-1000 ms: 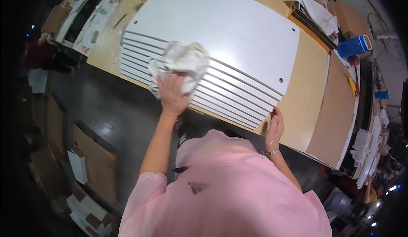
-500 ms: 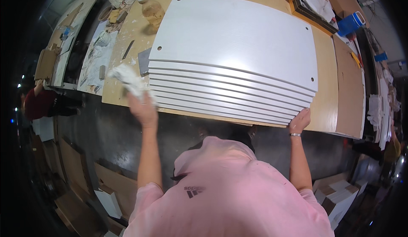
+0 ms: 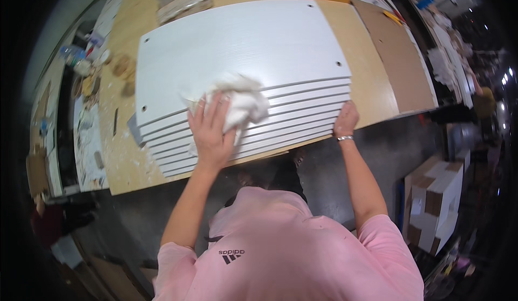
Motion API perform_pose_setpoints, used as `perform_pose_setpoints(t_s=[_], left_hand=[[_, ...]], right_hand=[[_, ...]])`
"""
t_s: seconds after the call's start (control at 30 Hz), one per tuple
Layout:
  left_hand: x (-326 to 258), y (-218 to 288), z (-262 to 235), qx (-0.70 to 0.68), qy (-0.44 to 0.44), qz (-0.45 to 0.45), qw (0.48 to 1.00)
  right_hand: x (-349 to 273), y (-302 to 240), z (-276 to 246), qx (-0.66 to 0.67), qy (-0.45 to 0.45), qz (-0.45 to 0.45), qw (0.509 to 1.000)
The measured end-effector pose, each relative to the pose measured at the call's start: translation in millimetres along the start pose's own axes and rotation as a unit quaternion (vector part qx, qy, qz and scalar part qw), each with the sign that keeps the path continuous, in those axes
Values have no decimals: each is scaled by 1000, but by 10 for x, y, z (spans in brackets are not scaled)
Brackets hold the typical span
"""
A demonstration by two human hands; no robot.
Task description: The person sands the edges and surfaces of white furniture panels with a sanding block and wipes them with a cloth.
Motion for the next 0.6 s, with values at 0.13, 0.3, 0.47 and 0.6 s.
perform_pose_setpoints(t_s=[0.13, 0.3, 0.47, 0.6], left_hand=[[87, 756, 762, -145, -73, 15, 987], [89, 1850, 1213, -420, -147, 103, 890], [1003, 1671, 1075, -237, -82, 103, 963], [825, 1633, 1344, -190, -120, 172, 959]], right_hand=[[-42, -138, 64, 6, -13, 30, 999], [-132, 285, 125, 59, -40, 95, 993], [-94, -66, 24, 13, -8, 37, 999], [-59, -160, 52, -19, -49, 40, 998]])
Point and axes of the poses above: each hand's wrist, its own x-axis towards the middle knuckle, its own z-axis out of the palm, y = z × x, the point moved 9 cm from there along x, towards the middle knuckle, and after that the axes turned 14 degrees about y, right-handed, at the moved point
